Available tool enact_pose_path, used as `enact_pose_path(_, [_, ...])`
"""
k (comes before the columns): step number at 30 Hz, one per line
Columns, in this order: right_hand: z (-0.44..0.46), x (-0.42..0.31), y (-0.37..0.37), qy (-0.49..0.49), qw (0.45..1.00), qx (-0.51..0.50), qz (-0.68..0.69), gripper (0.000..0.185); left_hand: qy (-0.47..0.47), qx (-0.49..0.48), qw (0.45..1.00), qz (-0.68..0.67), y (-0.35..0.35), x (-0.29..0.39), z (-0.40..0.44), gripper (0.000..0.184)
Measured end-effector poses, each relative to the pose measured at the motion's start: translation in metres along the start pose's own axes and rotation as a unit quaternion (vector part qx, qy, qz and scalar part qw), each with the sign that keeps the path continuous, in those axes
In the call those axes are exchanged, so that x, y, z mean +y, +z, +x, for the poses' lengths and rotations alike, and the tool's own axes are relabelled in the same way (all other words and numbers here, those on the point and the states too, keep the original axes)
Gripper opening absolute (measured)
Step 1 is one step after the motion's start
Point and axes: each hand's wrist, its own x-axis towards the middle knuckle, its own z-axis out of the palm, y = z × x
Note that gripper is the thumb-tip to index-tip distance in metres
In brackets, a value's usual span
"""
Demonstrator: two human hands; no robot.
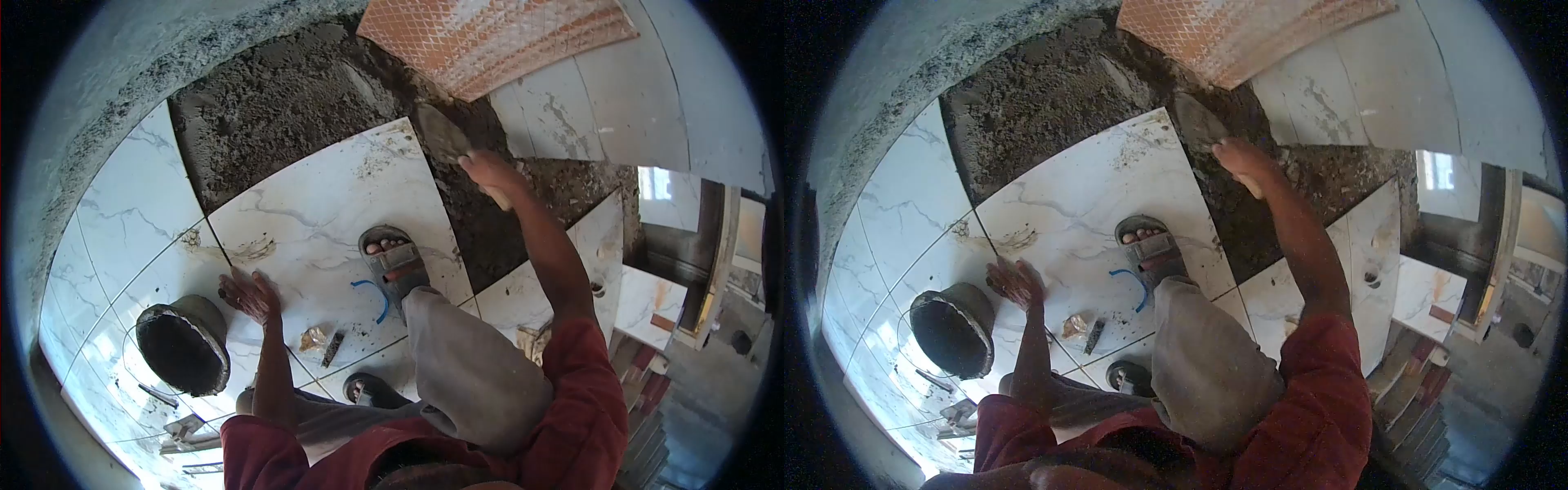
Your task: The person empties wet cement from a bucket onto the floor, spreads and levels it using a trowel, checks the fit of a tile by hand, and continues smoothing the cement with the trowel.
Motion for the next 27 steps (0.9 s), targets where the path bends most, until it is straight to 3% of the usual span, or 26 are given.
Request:
enact_pose_path(4, [-0.042,0.021,0.041,-0.049,0.993,-0.101,-0.027,0.042,0.003,-0.002,1.0,0.006,0.004,-0.004,-0.002,0.061])
enact_pose_path(6, [-0.084,0.058,0.074,-0.115,0.985,-0.073,-0.105,0.042,0.008,0.01,1.0,0.018,0.006,-0.006,-0.001,0.061])
enact_pose_path(8, [-0.132,0.081,0.085,-0.037,0.994,-0.104,0.027,0.044,0.004,0.006,1.0,0.011,0.006,-0.006,0.0,0.062])
enact_pose_path(9, [-0.131,0.074,0.076,-0.04,0.994,-0.103,0.023,0.044,0.0,0.007,1.0,0.01,0.006,-0.004,0.001,0.062])
enact_pose_path(11, [-0.138,0.051,0.062,0.052,0.997,-0.054,-0.01,0.044,-0.004,0.006,1.0,0.002,0.001,-0.001,0.0,0.064])
enact_pose_path(13, [-0.098,0.046,0.064,0.01,0.997,0.071,-0.033,0.044,0.0,0.008,1.0,0.0,-0.006,0.003,0.002,0.064])
enact_pose_path(15, [-0.061,0.024,0.049,-0.012,0.996,0.083,0.016,0.042,0.015,0.006,1.0,-0.005,-0.002,0.003,0.0,0.064])
enact_pose_path(18, [-0.07,0.037,0.065,0.01,0.991,0.043,0.123,0.04,0.031,0.014,0.999,-0.008,0.012,-0.009,-0.003,0.065])
enact_pose_path(20, [-0.112,0.035,0.075,0.05,0.987,-0.134,-0.079,0.039,0.005,0.006,1.0,-0.003,0.008,-0.005,-0.002,0.066])
enact_pose_path(22, [-0.145,0.143,0.17,-0.115,0.959,-0.162,-0.201,0.036,-0.013,-0.009,1.0,-0.023,0.004,-0.002,-0.002,0.067])
enact_pose_path(23, [-0.18,0.187,0.214,-0.179,0.976,-0.008,-0.126,0.035,-0.031,-0.019,0.998,-0.041,0.003,-0.001,-0.002,0.068])
enact_pose_path(24, [-0.219,0.15,0.197,-0.04,0.994,-0.059,-0.084,0.036,-0.03,-0.018,0.998,-0.045,0.004,-0.003,-0.003,0.068])
enact_pose_path(26, [-0.267,0.109,0.177,0.099,0.989,-0.097,-0.043,0.037,-0.022,-0.005,0.999,-0.04,0.007,-0.006,-0.004,0.069])
enact_pose_path(27, [-0.278,0.12,0.187,0.095,0.986,-0.098,-0.092,0.036,-0.024,0.001,0.999,-0.047,0.008,-0.006,-0.005,0.069])
